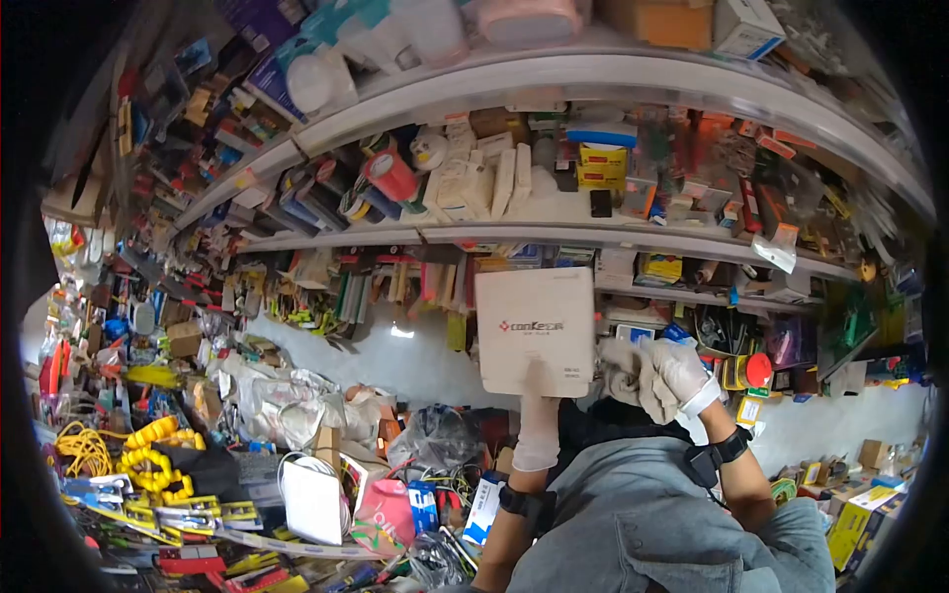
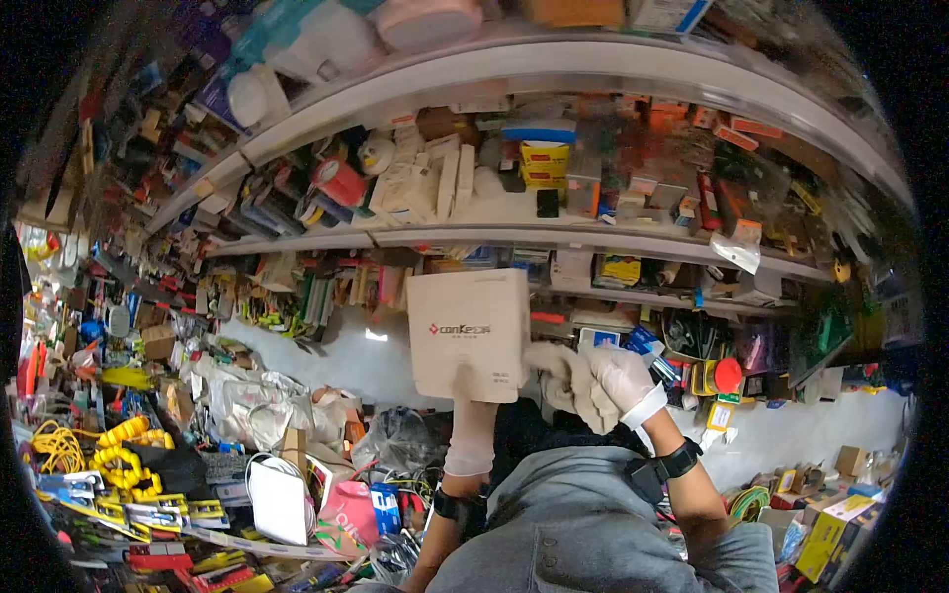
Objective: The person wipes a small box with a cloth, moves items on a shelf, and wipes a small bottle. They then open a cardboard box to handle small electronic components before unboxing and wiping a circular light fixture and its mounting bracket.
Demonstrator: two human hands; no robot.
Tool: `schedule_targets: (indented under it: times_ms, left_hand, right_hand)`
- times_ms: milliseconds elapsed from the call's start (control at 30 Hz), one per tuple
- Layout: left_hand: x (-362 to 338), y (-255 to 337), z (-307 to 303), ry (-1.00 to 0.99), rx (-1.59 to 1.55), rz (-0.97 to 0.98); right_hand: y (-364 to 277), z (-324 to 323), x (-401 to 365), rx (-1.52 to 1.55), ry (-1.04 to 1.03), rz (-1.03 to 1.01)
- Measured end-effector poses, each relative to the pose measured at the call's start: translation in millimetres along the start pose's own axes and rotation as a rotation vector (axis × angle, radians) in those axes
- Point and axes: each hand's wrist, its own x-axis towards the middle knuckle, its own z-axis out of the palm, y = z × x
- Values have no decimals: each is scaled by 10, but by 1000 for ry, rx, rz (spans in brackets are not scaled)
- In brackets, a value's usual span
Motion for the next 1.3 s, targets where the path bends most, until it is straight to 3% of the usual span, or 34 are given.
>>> schedule_targets:
  times_ms: [33,100,133,267,333,467,533,567,600,667,700,733,767,833,867,900,933,1000,1100,1167,1200,1233,1267,1300]
  left_hand:
    - [107,-226,-124,-143,170,140]
    - [115,-52,184,-151,74,8]
    - [100,85,398,-139,-21,-118]
    - [-25,544,1235,-201,39,-259]
    - [-13,755,1651,-378,55,-349]
    - [240,726,2145,-629,259,-390]
    - [219,859,2521,-730,225,-405]
    - [249,856,2653,-831,239,-313]
    - [375,791,2785,-866,284,-357]
    - [585,657,3061,-921,346,-435]
    - [664,584,3217,-938,357,-419]
    - [756,509,3364,-953,368,-400]
    - [873,446,3479,-938,476,-455]
    - [1174,221,3730,-983,521,-575]
    - [1336,-18,3797,-937,527,-491]
    - [1487,-209,3902,-847,563,-599]
    - [1578,-293,3983,-755,597,-707]
    - [1521,-276,4018,-718,571,-599]
    - [1450,-277,3981,-645,576,-465]
    - [1449,-207,3810,-744,529,-447]
    - [1288,0,3735,-751,552,-437]
    - [1267,-38,3581,-794,532,-395]
    - [1227,-86,3407,-837,515,-353]
    - [1123,-73,3172,-907,510,-297]
  right_hand:
    - [241,2,-13,-274,129,-404]
    - [-72,-42,-21,427,277,163]
    - [-74,-107,-48,516,291,143]
    - [-75,-444,-289,569,352,241]
    - [-201,-633,-395,690,408,279]
    - [237,-755,-648,706,465,125]
    - [135,-890,-663,724,548,60]
    - [180,-980,-659,623,600,64]
    - [235,-1072,-633,523,648,68]
    - [479,-1208,-546,812,721,190]
    - [128,-1337,-431,872,831,228]
    - [751,-1375,-401,898,800,214]
    - [439,-1517,-337,988,801,244]
    - [430,-1696,-232,1103,801,260]
    - [545,-1765,-189,980,822,290]
    - [792,-1823,-160,857,841,319]
    - [1232,-1822,-126,783,881,269]
    - [1157,-1849,-80,761,981,262]
    - [1020,-1799,-103,1023,941,241]
    - [1006,-1695,-182,1020,988,272]
    - [1254,-1642,-266,973,986,230]
    - [1693,-1592,-332,1140,861,132]
    - [965,-1573,-304,1219,866,148]
    - [935,-1496,-341,1305,880,205]
